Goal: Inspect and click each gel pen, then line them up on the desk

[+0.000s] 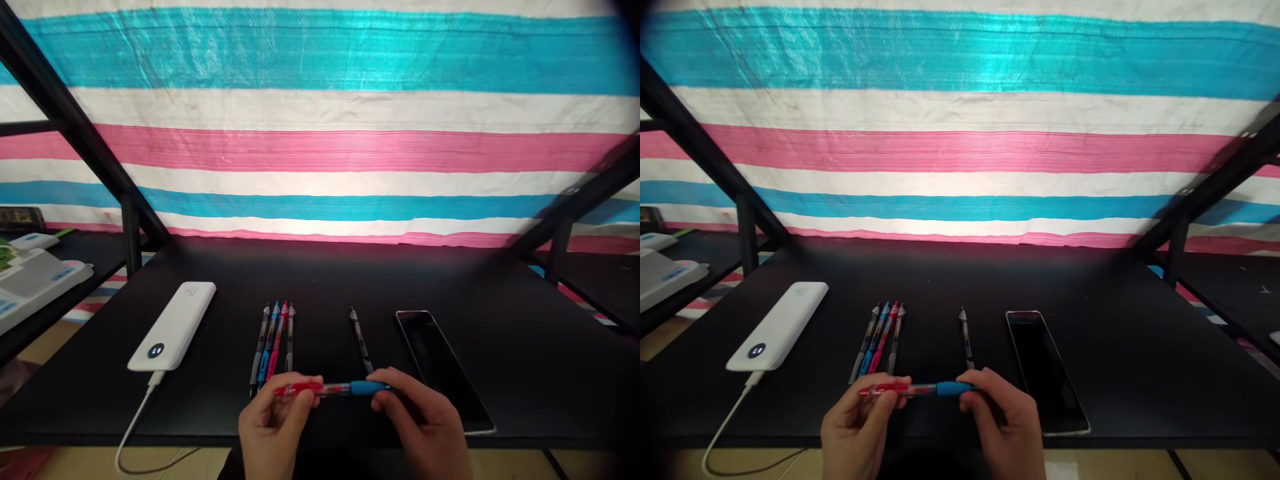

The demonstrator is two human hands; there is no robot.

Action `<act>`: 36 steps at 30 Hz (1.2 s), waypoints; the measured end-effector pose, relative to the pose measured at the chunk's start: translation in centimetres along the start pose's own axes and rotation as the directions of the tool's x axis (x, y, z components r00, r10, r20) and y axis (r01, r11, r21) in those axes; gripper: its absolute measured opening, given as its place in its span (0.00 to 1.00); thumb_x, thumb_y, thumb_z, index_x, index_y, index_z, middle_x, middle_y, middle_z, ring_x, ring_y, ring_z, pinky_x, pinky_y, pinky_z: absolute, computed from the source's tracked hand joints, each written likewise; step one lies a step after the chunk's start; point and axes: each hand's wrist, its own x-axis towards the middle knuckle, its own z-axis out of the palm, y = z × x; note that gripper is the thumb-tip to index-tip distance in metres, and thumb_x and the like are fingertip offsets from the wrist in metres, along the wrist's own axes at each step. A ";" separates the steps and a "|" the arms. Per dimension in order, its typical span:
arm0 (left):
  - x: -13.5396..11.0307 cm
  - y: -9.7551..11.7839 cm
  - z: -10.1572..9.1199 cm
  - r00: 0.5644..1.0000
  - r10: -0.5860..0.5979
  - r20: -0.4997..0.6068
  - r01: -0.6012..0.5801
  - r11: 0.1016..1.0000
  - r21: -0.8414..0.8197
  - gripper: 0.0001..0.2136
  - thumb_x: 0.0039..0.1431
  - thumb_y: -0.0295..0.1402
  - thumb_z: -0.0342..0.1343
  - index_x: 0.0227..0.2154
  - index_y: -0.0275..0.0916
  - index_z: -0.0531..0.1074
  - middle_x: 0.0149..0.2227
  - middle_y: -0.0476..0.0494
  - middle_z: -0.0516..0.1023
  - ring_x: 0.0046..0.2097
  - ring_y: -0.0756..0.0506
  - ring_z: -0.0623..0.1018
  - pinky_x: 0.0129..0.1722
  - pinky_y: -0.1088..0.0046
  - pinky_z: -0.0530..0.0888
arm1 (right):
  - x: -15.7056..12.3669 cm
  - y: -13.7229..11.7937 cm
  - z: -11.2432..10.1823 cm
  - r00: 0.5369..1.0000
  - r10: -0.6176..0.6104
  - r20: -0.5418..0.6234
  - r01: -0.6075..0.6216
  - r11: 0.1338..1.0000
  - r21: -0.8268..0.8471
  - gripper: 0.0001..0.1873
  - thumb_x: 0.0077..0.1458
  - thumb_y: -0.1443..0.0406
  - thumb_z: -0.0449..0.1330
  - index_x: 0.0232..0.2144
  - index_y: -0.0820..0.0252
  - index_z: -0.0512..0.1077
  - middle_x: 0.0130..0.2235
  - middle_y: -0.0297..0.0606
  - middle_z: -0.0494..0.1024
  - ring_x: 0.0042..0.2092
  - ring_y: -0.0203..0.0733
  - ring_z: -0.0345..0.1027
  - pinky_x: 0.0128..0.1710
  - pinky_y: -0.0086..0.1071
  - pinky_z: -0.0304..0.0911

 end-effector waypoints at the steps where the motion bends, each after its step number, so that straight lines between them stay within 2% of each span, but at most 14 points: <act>1: 0.0 0.0 -0.1 1.000 0.006 -0.006 -0.006 1.000 0.004 0.13 0.47 0.44 0.77 0.28 0.41 0.85 0.30 0.45 0.88 0.29 0.46 0.85 0.32 0.79 0.82 | -0.1 0.0 0.0 1.000 -0.003 0.000 0.003 1.000 0.008 0.07 0.59 0.56 0.67 0.34 0.49 0.85 0.26 0.32 0.80 0.30 0.41 0.75 0.33 0.28 0.68; 3: -0.1 -0.1 -0.1 1.000 0.020 -0.024 -0.020 1.000 -0.002 0.13 0.47 0.44 0.77 0.28 0.41 0.85 0.30 0.46 0.87 0.29 0.47 0.85 0.32 0.80 0.82 | -0.1 0.2 0.0 0.999 0.029 0.039 -0.030 0.999 0.042 0.09 0.59 0.54 0.67 0.37 0.48 0.84 0.28 0.33 0.82 0.31 0.42 0.77 0.35 0.29 0.68; 5: -0.1 -0.3 0.1 0.999 0.027 -0.044 -0.028 0.999 -0.021 0.14 0.46 0.45 0.77 0.28 0.42 0.84 0.29 0.47 0.87 0.29 0.49 0.84 0.33 0.82 0.81 | 0.1 0.3 -0.1 0.993 0.040 0.108 -0.050 0.995 0.085 0.16 0.61 0.48 0.65 0.40 0.50 0.83 0.30 0.34 0.81 0.32 0.42 0.76 0.34 0.29 0.67; 7: -0.2 -0.4 0.3 0.998 0.035 -0.059 -0.037 0.999 -0.039 0.14 0.45 0.46 0.78 0.28 0.43 0.84 0.28 0.49 0.87 0.29 0.49 0.84 0.34 0.83 0.81 | 0.4 0.4 -0.3 0.988 0.023 0.153 -0.036 0.996 0.085 0.22 0.64 0.45 0.60 0.32 0.54 0.80 0.27 0.34 0.76 0.29 0.39 0.70 0.31 0.29 0.61; 10: -0.4 -0.5 0.5 0.995 0.061 -0.077 -0.064 0.997 -0.037 0.14 0.45 0.46 0.78 0.28 0.43 0.84 0.28 0.50 0.86 0.29 0.50 0.84 0.36 0.83 0.80 | 0.5 0.4 -0.6 0.987 0.018 0.161 -0.026 0.999 0.047 0.30 0.69 0.47 0.55 0.20 0.58 0.69 0.23 0.32 0.66 0.26 0.35 0.59 0.28 0.30 0.54; 13: -0.6 -0.5 0.5 0.994 0.076 -0.078 -0.079 0.997 -0.027 0.13 0.46 0.45 0.77 0.29 0.44 0.84 0.29 0.50 0.86 0.29 0.51 0.83 0.35 0.83 0.80 | 0.2 0.5 -0.8 0.989 0.058 0.136 -0.074 0.990 0.118 0.23 0.67 0.47 0.60 0.27 0.57 0.73 0.27 0.32 0.67 0.29 0.37 0.61 0.30 0.30 0.55; 15: -0.7 -0.5 0.5 0.994 0.096 -0.058 -0.098 0.995 -0.021 0.13 0.48 0.45 0.77 0.29 0.44 0.84 0.29 0.50 0.86 0.30 0.50 0.84 0.34 0.83 0.80 | 0.0 0.6 -0.8 0.984 0.058 0.166 -0.087 0.980 0.177 0.23 0.66 0.45 0.59 0.31 0.56 0.76 0.28 0.33 0.69 0.30 0.39 0.62 0.32 0.31 0.56; 18: -1.0 -0.4 0.7 0.989 0.148 -0.021 -0.148 0.989 -0.006 0.12 0.50 0.44 0.76 0.29 0.43 0.83 0.30 0.49 0.86 0.32 0.48 0.84 0.35 0.81 0.81 | 0.2 0.5 -0.8 0.970 0.044 0.241 -0.080 0.987 0.139 0.30 0.71 0.46 0.52 0.23 0.58 0.70 0.25 0.32 0.66 0.28 0.37 0.59 0.30 0.31 0.53; 20: -1.1 -0.4 0.8 0.982 0.186 -0.006 -0.186 0.982 0.009 0.12 0.51 0.44 0.75 0.29 0.43 0.82 0.30 0.49 0.85 0.33 0.48 0.84 0.36 0.81 0.81 | 0.6 0.4 -0.8 0.964 0.041 0.262 -0.064 0.995 0.081 0.31 0.73 0.49 0.51 0.21 0.58 0.66 0.24 0.32 0.65 0.27 0.35 0.58 0.29 0.31 0.52; 24: -0.9 -0.6 0.6 0.972 0.233 0.010 -0.233 0.972 0.020 0.11 0.52 0.44 0.75 0.29 0.43 0.82 0.29 0.49 0.85 0.34 0.48 0.83 0.37 0.79 0.81 | 1.2 0.2 -1.2 0.959 -0.033 0.282 0.025 0.999 0.031 0.27 0.72 0.52 0.52 0.23 0.57 0.71 0.26 0.32 0.71 0.27 0.35 0.62 0.29 0.29 0.54; 27: -0.3 -0.9 0.0 0.966 0.255 0.039 -0.256 0.967 0.018 0.10 0.53 0.42 0.74 0.29 0.42 0.82 0.28 0.47 0.85 0.33 0.46 0.84 0.35 0.77 0.81 | 1.1 0.2 -1.6 0.965 -0.074 0.254 0.081 0.997 -0.019 0.22 0.71 0.55 0.55 0.27 0.54 0.77 0.26 0.32 0.74 0.27 0.36 0.67 0.29 0.28 0.59; 31: 0.2 -1.0 -0.4 0.938 0.314 0.147 -0.318 0.948 0.005 0.08 0.55 0.40 0.73 0.31 0.42 0.84 0.28 0.44 0.85 0.31 0.45 0.84 0.32 0.76 0.82 | 0.6 0.7 -1.9 0.988 -0.082 0.130 0.092 0.993 -0.073 0.09 0.64 0.57 0.64 0.37 0.48 0.84 0.30 0.33 0.82 0.33 0.42 0.77 0.40 0.30 0.70; 34: -0.2 -1.0 0.1 0.973 0.229 -0.006 -0.229 0.973 -0.013 0.10 0.54 0.42 0.74 0.31 0.43 0.83 0.30 0.47 0.85 0.34 0.47 0.83 0.36 0.79 0.80 | 0.6 0.8 -1.9 0.994 -0.008 0.112 0.012 0.999 -0.040 0.14 0.61 0.52 0.66 0.43 0.51 0.84 0.36 0.38 0.84 0.37 0.46 0.79 0.37 0.30 0.71; 36: -0.6 -0.9 0.6 0.978 0.205 -0.042 -0.206 0.978 -0.019 0.11 0.53 0.43 0.74 0.30 0.42 0.82 0.30 0.48 0.84 0.34 0.48 0.82 0.36 0.79 0.79 | 0.8 0.6 -1.8 0.979 0.008 0.203 -0.010 1.000 0.007 0.18 0.65 0.49 0.62 0.36 0.54 0.82 0.31 0.37 0.80 0.31 0.41 0.74 0.32 0.29 0.66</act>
